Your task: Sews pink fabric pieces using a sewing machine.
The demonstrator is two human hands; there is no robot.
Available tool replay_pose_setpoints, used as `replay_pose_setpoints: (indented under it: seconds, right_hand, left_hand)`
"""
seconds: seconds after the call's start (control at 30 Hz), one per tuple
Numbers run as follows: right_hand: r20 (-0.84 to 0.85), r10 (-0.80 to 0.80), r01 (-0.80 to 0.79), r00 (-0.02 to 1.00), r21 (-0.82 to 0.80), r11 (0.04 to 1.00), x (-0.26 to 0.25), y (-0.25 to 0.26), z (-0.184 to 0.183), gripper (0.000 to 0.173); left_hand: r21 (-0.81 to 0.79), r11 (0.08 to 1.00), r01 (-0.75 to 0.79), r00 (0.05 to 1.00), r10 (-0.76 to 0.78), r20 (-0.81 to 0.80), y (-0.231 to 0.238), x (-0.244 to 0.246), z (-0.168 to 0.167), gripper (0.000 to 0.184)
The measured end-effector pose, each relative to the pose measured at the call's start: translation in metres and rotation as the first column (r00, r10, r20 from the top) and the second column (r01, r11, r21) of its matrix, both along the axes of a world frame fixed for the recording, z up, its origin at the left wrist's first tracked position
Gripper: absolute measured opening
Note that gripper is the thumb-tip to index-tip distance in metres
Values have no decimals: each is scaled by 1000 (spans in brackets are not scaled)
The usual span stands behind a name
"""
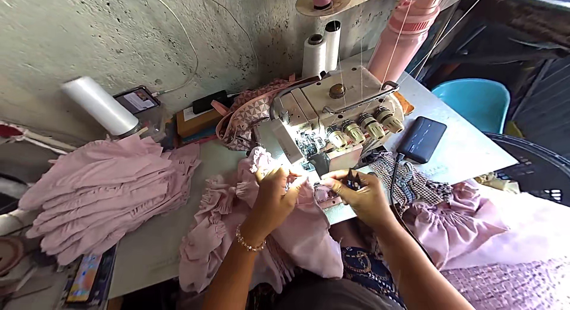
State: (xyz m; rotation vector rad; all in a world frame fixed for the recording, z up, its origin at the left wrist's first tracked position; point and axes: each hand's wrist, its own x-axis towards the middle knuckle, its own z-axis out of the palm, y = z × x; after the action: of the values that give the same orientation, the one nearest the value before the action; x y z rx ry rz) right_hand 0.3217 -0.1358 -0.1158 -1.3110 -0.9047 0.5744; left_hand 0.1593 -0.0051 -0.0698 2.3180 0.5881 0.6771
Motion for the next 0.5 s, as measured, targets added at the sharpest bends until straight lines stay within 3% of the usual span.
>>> replay_pose_setpoints:
  seconds: [0.2, 0.5]
  right_hand:
    - [-105, 30, -31, 994, -8, 999, -7, 11, 3, 3]
    - [75, -42, 41, 996, 19, 999, -8, 9, -2, 9]
  left_hand:
    - [-98, 990, 97, 994, -102, -48, -4, 10, -1, 28]
    - [-67, 996, 67, 997, -69, -28, -7, 13, -9, 24]
